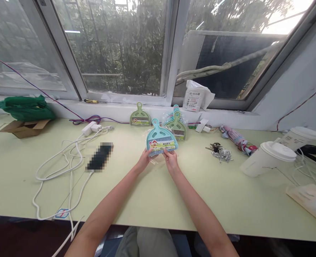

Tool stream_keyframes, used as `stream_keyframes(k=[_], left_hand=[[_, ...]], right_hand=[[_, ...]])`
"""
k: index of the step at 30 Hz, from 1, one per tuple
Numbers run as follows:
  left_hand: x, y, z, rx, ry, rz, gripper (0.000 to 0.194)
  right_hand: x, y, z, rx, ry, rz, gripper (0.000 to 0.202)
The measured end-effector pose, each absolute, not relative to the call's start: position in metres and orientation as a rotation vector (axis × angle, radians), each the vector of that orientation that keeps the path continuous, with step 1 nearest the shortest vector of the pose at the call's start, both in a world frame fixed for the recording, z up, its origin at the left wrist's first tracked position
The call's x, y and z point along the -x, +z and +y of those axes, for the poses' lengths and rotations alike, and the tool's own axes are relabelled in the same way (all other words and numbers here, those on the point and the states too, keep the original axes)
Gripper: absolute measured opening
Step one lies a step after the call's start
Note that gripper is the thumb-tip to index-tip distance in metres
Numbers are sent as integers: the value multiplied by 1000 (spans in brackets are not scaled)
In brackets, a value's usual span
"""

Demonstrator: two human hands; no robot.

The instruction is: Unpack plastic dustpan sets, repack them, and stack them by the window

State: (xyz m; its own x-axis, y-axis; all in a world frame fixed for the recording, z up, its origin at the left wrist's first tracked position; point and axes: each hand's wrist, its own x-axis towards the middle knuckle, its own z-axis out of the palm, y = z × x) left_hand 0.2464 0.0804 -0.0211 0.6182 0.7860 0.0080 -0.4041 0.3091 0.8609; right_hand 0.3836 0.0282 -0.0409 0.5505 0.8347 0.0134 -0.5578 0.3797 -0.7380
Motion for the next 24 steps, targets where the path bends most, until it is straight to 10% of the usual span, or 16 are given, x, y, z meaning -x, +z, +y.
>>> stream_keyframes(k=[24], left_hand=[[-238,-21,89,-1136,895,617,51]], right_hand=[[-389,-34,25,820,969,-489,45]])
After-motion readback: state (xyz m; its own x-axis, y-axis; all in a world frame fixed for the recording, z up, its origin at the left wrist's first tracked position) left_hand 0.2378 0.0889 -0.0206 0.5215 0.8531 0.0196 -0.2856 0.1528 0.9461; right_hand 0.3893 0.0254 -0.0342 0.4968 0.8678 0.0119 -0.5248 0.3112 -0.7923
